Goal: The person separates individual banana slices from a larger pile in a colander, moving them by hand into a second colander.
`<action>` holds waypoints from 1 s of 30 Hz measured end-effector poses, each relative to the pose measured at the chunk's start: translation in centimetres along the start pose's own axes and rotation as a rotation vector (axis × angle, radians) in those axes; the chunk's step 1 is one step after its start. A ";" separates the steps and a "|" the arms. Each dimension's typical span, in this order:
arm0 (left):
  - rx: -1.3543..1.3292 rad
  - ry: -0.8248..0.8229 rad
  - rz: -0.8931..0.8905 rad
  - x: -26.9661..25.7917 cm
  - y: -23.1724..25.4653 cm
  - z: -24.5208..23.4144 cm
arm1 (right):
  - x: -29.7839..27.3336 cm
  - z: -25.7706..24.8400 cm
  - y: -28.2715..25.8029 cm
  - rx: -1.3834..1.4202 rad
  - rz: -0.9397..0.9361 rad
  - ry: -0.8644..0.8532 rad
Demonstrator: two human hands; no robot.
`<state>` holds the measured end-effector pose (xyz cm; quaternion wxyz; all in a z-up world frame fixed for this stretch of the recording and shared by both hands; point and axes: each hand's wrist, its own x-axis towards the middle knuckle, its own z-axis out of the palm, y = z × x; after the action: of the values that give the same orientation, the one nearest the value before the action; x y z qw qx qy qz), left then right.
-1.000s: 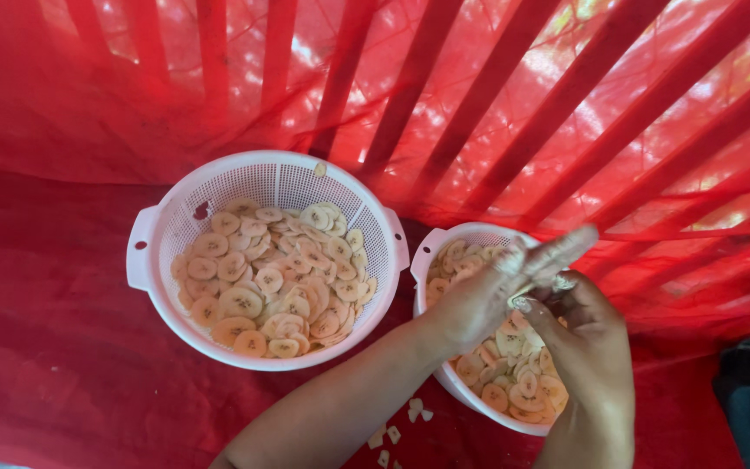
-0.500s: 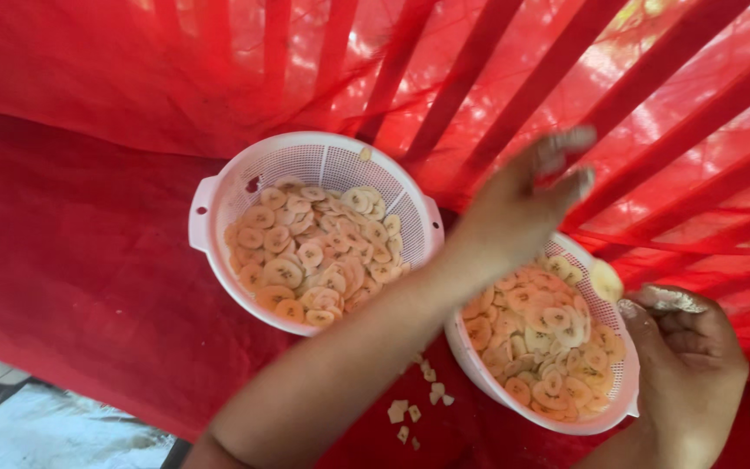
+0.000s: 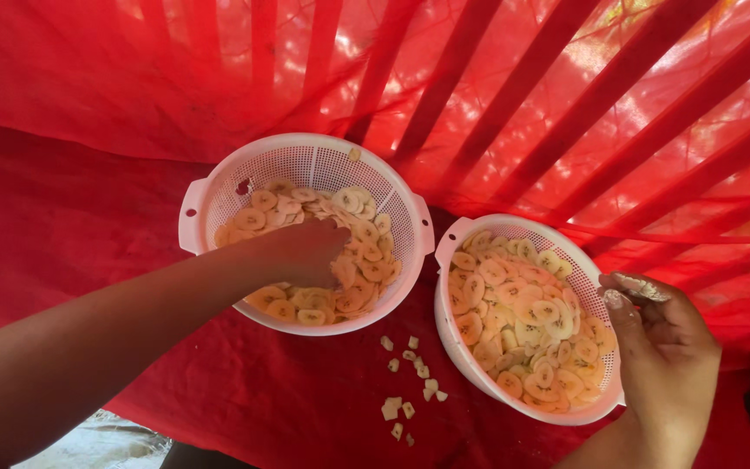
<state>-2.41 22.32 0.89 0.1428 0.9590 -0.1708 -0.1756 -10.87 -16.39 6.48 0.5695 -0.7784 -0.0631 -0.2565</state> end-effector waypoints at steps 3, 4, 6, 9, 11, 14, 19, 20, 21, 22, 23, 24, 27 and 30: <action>-0.006 0.026 0.094 -0.5 0.0 0.5 | -0.1 0.0 -0.2 -0.017 0.016 0.001; -0.025 0.011 0.080 -0.6 0.2 0.3 | -0.1 0.0 -0.3 -0.017 0.020 0.002; -0.060 -0.024 0.051 -1.2 0.8 -0.1 | 0.0 0.0 -0.3 -0.017 0.030 0.006; -0.037 -0.033 0.065 -2.2 1.6 -0.1 | 0.0 -0.3 -0.1 -0.009 0.022 0.002; -0.026 -0.012 0.096 -2.4 2.0 -0.1 | 0.0 -0.5 0.1 -0.001 0.007 -0.013; 0.068 0.038 0.156 -2.8 2.0 0.2 | 0.2 -0.6 0.2 0.000 -0.028 -0.048; 0.201 0.063 0.222 -3.7 1.9 1.4 | -0.4 -1.1 0.0 -0.033 -0.010 -0.061; 0.201 0.008 0.186 -3.8 2.0 1.4 | -0.4 -0.9 -0.1 -0.042 -0.017 -0.076; 0.202 -0.042 0.153 -3.7 2.0 1.2 | -0.4 -0.8 -0.1 -0.052 -0.030 -0.088; 0.180 -0.083 0.122 -3.6 2.0 1.0 | -0.4 -0.7 -0.2 -0.061 -0.042 -0.100; 0.159 -0.127 0.095 -3.3 2.1 0.9 | -0.4 -0.7 -0.3 -0.073 -0.028 -0.103; 0.138 -0.172 0.067 -3.1 2.1 0.9 | -0.5 -0.6 -0.3 -0.085 -0.014 -0.106; 0.114 -0.179 0.122 -2.7 2.2 1.4 | -0.4 -0.5 -0.3 -0.093 -0.017 -0.133; 0.062 -0.315 -0.007 -2.2 2.6 0.9 | -0.3 -0.5 -0.2 -0.091 -0.013 -0.152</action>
<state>-5.41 20.67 1.60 0.0842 0.9241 -0.1930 -0.3190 -11.36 -16.69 6.62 0.5253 -0.8204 -0.0992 -0.2030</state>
